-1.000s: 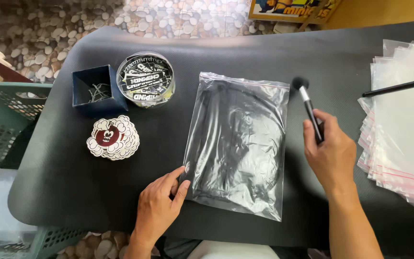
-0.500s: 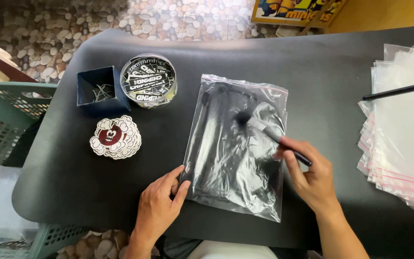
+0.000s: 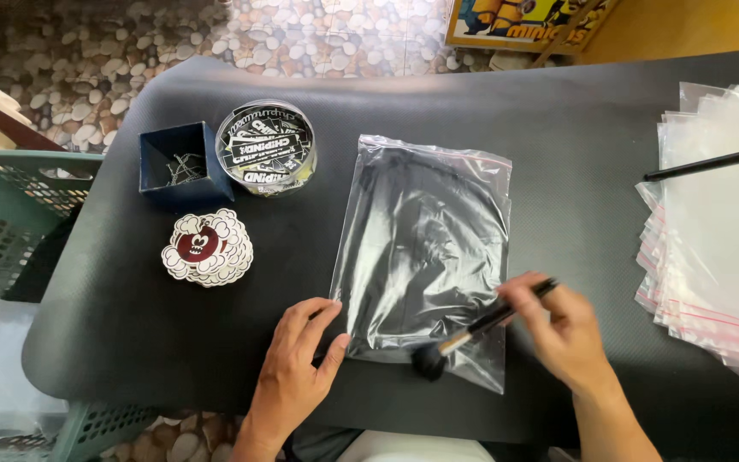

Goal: The person removes a black cap from a plastic bag and places it on a table. They then attach a metal chain to a cartoon bear-shaped keychain and place the assembled keychain onto the cap. Finally, they use a brush to dust the cap and the attached keychain.

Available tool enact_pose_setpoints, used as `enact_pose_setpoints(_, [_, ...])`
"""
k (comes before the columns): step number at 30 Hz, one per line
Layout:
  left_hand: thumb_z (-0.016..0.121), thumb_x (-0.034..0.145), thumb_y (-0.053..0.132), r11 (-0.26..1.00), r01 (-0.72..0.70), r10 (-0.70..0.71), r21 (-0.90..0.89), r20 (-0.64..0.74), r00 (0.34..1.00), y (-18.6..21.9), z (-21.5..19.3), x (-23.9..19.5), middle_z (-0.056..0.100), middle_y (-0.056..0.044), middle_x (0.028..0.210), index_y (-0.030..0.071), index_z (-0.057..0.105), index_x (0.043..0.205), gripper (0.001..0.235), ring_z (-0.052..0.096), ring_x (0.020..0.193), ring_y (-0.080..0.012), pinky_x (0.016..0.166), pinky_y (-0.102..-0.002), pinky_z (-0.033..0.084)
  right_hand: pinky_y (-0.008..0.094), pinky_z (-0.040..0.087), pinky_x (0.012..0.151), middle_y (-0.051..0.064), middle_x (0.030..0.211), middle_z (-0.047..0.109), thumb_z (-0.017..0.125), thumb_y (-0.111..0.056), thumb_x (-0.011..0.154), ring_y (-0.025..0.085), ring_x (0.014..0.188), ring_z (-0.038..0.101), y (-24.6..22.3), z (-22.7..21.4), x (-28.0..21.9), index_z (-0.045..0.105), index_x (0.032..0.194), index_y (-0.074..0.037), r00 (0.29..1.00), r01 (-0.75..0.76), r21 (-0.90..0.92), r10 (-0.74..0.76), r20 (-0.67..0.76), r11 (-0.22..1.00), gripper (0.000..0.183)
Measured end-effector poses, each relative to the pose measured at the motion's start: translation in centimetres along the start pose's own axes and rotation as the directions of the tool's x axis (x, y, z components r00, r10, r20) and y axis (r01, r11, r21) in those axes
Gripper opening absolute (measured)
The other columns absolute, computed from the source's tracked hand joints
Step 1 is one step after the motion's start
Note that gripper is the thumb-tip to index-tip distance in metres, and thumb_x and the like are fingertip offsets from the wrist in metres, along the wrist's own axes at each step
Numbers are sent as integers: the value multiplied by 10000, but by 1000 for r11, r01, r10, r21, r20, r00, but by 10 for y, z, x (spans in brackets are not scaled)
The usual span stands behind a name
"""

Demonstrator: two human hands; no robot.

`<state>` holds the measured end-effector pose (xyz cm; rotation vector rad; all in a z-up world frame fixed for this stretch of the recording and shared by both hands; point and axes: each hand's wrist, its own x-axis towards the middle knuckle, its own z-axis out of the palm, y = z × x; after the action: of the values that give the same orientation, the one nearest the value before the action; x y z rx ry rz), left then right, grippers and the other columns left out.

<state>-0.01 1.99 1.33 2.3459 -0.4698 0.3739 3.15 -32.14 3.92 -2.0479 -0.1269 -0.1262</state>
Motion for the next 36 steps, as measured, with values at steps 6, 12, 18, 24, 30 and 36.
enact_pose_setpoints(6, [643, 994, 264, 997, -69, 67, 43, 57, 996, 1, 6, -2, 545, -127, 1340, 51, 618, 1297, 371, 579, 1239, -299, 1040, -454, 509, 293, 515, 737, 165, 1003, 619, 500, -241, 1125, 292, 604, 674, 37, -19, -15, 674, 971, 72, 955, -125, 386, 217, -203, 914, 389])
enact_pose_setpoints(12, [610, 1008, 272, 998, -67, 67, 10, 67, 996, 6, 8, 3, 527, -155, 1371, 22, 626, 1286, 374, 563, 1272, -318, 1064, -468, 498, 331, 625, 892, 199, 1141, 619, 508, -91, 1123, 296, 901, 751, -11, 1, 3, 616, 1225, 68, 909, 152, 109, -95, -406, 982, 217])
enact_pose_setpoints(18, [605, 1009, 312, 997, -52, 48, 49, 75, 996, 7, 9, 0, 503, -168, 1407, 3, 497, 1393, 504, 537, 1308, -324, 1119, -477, 465, 236, 596, 827, 69, 880, 781, 637, -170, 1018, 152, 831, 781, -3, 22, 27, 731, 1085, -63, 993, -12, 149, 29, -114, 989, 158])
enact_pose_setpoints(24, [626, 1000, 323, 995, -71, 66, 66, 78, 995, 6, 11, -4, 459, -181, 1471, 25, 514, 1399, 511, 496, 1372, -333, 1130, -473, 449, 261, 645, 785, 141, 1002, 768, 658, -153, 973, 252, 836, 846, -10, 24, 30, 754, 1097, -10, 982, 8, 377, -78, 170, 926, 212])
enact_pose_setpoints(30, [631, 1003, 337, 994, -76, 65, 81, 128, 990, 4, 13, -6, 421, -163, 1527, 61, 466, 1463, 561, 456, 1425, -330, 1142, -489, 425, 325, 517, 856, 106, 1010, 715, 646, -113, 1132, 213, 914, 668, 11, 0, 35, 713, 1291, 9, 853, 161, -410, -336, -400, 898, 212])
enact_pose_setpoints(36, [650, 990, 414, 984, -168, 159, 56, 141, 977, 3, 17, 0, 367, -202, 1564, 43, 486, 1435, 603, 390, 1478, -378, 1196, -552, 364, 346, 518, 812, 112, 1068, 696, 683, -81, 1117, 234, 870, 644, 18, -10, 44, 724, 1301, -48, 851, 228, -543, -436, -292, 808, 191])
